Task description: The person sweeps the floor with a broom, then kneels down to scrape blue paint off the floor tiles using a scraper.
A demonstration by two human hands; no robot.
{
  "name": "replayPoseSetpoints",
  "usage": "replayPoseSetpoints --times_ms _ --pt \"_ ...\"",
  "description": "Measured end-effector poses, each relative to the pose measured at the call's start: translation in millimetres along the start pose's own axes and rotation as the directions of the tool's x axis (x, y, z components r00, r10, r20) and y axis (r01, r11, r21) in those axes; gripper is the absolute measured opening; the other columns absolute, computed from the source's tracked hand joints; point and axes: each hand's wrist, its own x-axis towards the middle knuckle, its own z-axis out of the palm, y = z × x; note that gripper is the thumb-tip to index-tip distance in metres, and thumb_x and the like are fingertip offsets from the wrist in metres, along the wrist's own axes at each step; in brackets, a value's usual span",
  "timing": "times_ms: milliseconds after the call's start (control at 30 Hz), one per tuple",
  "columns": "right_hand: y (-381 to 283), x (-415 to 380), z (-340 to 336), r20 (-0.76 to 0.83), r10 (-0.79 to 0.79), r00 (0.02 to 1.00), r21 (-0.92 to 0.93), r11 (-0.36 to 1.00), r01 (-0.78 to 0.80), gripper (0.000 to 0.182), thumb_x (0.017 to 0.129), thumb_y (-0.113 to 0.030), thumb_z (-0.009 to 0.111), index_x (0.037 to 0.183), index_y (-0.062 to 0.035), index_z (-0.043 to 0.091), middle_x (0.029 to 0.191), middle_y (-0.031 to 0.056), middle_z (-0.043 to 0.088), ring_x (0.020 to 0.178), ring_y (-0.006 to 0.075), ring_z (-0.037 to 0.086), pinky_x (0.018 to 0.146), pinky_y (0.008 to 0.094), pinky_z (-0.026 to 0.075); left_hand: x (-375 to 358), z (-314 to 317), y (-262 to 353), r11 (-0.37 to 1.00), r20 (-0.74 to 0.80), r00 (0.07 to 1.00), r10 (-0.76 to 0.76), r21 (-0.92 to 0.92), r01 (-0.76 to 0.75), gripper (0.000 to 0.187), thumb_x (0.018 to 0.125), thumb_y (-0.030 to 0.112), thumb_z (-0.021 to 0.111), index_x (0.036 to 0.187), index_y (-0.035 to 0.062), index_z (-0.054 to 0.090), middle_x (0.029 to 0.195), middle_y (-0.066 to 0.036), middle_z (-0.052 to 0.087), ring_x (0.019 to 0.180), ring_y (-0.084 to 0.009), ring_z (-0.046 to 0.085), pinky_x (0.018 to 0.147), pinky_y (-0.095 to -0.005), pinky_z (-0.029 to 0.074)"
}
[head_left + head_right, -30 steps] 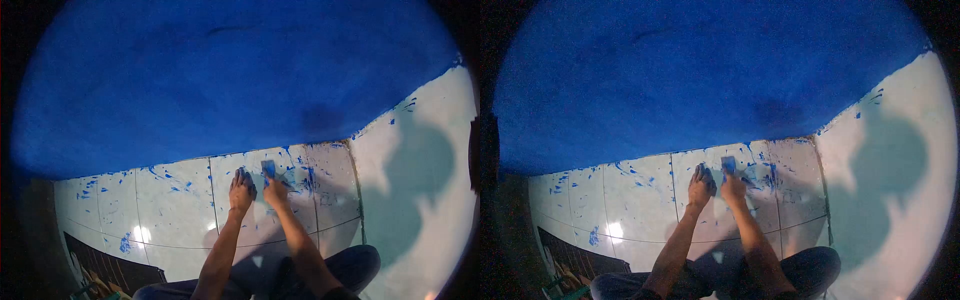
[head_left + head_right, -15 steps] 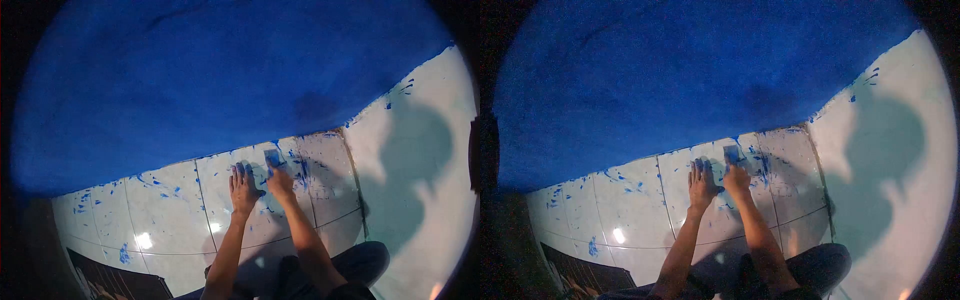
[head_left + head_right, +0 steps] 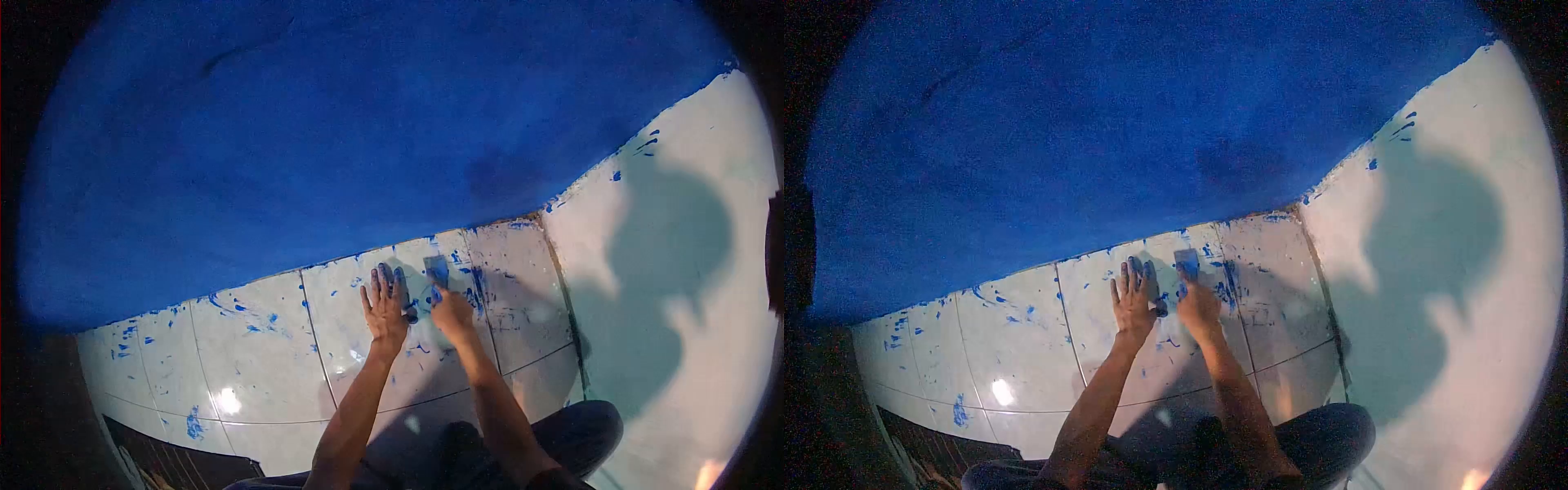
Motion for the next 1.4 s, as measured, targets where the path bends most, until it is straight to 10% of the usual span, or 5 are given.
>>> replayPoseSetpoints --times_ms 367,833,967,1400 --pt "8.3 -16.1 41.5 -0.126 -0.069 0.990 0.023 0.997 0.072 0.054 0.077 -0.015 0.057 0.129 -0.0276 0.055 0.090 0.0210 0.067 0.087 0.0383 0.064 0.080 0.0489 0.050 -13.3 5.3 -3.8 0.994 -0.102 0.989 -0.108 0.005 0.109 0.101 0.065 0.034 0.080 0.147 0.0136 0.025 0.154 -0.015 0.018 0.143 -0.0271 0.016 0.114 -0.0489 0.016" --pt "-8.0 -10.0 36.8 0.112 0.052 0.992 0.084 0.995 -0.061 0.044 0.082 -0.023 0.056 0.127 -0.0203 0.057 0.100 0.0215 0.065 0.095 0.0383 0.063 0.082 0.0478 0.050 -42.9 12.5 -58.2 0.961 -0.164 0.986 -0.042 -0.276 -0.005 0.097 0.059 0.021 0.085 0.140 0.0050 0.035 0.150 -0.020 0.024 0.139 -0.0331 0.023 0.113 -0.0382 0.026" --pt "24.9 -85.5 124.3 -0.257 -0.285 0.923 0.026 0.953 0.302 0.048 0.080 -0.020 0.056 0.128 -0.0198 0.055 0.098 0.0233 0.065 0.091 0.0414 0.062 0.081 0.0480 0.050 -42.0 11.3 -58.8 0.965 -0.151 0.987 -0.055 -0.261 0.014 0.094 0.060 0.017 0.084 0.140 0.0060 0.037 0.150 -0.020 0.026 0.139 -0.0324 0.026 0.112 -0.0360 0.028" --pt "-26.0 -78.6 72.1 0.012 -0.175 0.984 -0.082 0.981 0.176 0.053 0.081 -0.013 0.053 0.131 -0.0286 0.052 0.091 0.0205 0.065 0.088 0.0422 0.062 0.077 0.0502 0.051 -47.1 21.8 -78.7 0.925 -0.121 0.992 -0.028 -0.379 -0.020 0.079 0.063 -0.001 0.071 0.136 0.0014 0.043 0.147 -0.025 0.029 0.138 -0.0359 0.026 0.113 -0.0340 0.028"
